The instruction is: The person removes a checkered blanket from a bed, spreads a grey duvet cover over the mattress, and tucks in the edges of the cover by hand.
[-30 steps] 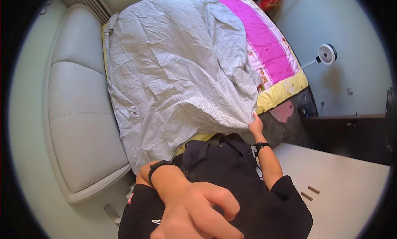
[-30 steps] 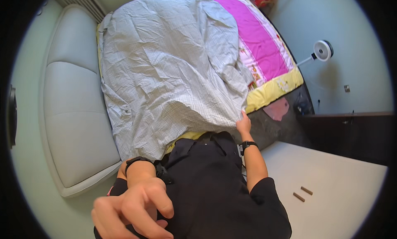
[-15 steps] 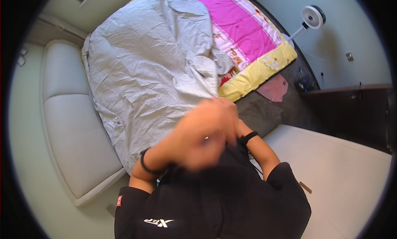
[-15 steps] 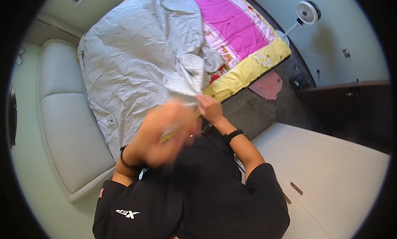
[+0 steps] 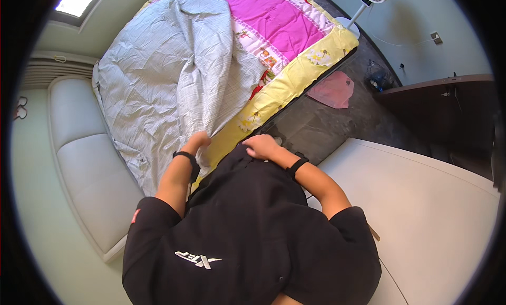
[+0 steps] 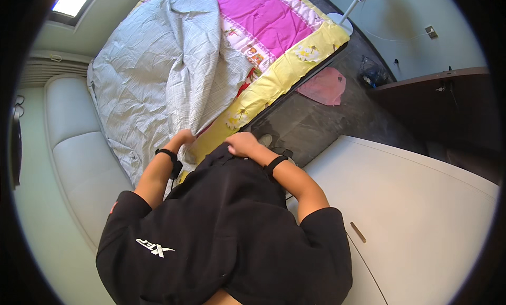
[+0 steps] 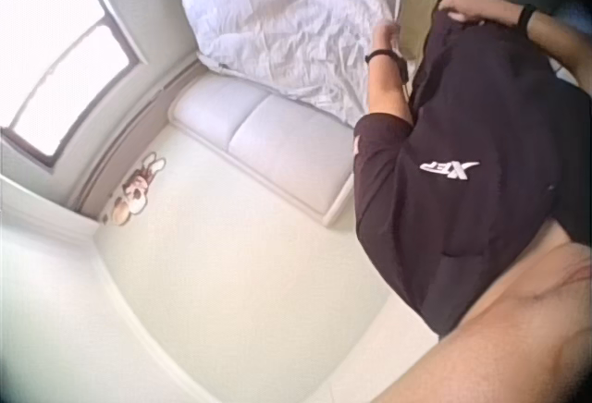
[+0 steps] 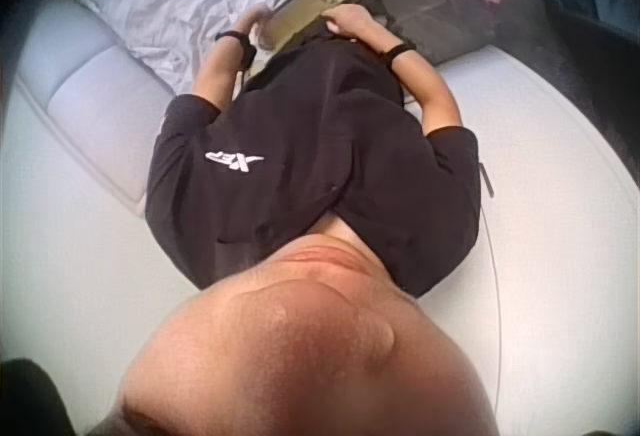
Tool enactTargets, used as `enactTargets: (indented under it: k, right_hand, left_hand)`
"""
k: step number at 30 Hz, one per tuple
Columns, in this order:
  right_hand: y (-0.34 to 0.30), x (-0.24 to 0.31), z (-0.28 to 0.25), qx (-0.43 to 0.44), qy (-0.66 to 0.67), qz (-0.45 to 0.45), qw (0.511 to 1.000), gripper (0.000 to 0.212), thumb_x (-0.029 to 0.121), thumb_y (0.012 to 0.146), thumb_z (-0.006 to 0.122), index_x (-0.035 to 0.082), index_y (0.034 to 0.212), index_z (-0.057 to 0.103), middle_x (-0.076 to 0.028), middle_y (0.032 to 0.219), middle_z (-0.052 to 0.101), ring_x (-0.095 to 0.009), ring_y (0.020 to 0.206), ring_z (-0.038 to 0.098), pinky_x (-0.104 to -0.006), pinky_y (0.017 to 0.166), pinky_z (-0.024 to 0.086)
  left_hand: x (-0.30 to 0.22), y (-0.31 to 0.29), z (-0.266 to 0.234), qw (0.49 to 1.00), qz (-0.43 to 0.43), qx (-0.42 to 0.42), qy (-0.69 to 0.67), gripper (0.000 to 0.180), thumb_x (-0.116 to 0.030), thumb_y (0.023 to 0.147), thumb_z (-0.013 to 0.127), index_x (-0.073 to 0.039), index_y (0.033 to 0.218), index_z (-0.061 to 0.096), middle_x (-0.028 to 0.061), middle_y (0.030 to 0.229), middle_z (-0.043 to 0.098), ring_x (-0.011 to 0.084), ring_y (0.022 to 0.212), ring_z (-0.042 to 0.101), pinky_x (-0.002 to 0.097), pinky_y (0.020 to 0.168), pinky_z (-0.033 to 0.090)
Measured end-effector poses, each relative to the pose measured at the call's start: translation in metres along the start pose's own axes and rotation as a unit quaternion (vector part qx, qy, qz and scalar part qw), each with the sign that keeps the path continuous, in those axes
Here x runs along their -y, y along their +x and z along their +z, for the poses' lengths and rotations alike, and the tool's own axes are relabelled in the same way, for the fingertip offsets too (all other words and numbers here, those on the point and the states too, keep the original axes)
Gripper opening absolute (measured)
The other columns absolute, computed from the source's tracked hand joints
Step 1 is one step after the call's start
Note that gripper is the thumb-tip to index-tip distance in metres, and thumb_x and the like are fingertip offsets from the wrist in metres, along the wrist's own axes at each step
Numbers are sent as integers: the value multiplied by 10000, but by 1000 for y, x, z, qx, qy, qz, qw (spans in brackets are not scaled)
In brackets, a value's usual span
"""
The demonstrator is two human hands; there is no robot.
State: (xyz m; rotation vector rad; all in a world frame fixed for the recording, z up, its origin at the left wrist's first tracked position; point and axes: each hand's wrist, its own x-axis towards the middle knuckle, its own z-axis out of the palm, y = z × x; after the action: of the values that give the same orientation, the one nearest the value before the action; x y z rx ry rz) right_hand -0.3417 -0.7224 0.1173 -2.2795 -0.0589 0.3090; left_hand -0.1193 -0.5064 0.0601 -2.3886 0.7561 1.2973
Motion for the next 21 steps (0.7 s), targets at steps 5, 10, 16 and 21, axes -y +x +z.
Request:
enactTargets:
  k: [5, 10, 16, 21]
  right_hand:
    - [-47, -66, -16, -44, -34, 206, 977, 298, 252, 733, 543, 96, 977, 614, -134, 892, 622, -303, 837, 587, -395, 734, 472]
    - [-94, -117, -7, -128, 95, 339, 927, 264, 245, 713, 560, 89, 915, 630, -127, 840, 634, -307, 802, 596, -392, 715, 478]
    - [-178, -184, 29, -126, 204, 462, 854, 277, 253, 712, 584, 53, 900, 626, -125, 832, 642, -277, 793, 614, -352, 714, 482]
    - [-262, -217, 42, -88, 296, 561, 768, 213, 246, 757, 551, 56, 804, 637, -116, 697, 631, -210, 615, 610, -330, 603, 481]
  left_hand:
    - [2, -20, 22, 988, -97, -94, -77, 378, -229, 701, 504, 71, 911, 599, 258, 965, 579, 349, 934, 568, 389, 794, 450]
    - [-47, 26, 11, 991, -55, -16, -118, 340, -262, 681, 533, 47, 807, 601, 218, 867, 607, 331, 836, 584, 386, 726, 454]
    - [-170, 130, -45, 978, 170, -68, -103, 352, -261, 717, 568, -2, 956, 586, 213, 954, 592, 351, 909, 556, 404, 807, 436]
    - [-241, 224, -94, 959, 206, -148, -127, 456, -197, 739, 525, -30, 1155, 441, 203, 1123, 509, 366, 977, 515, 415, 841, 416]
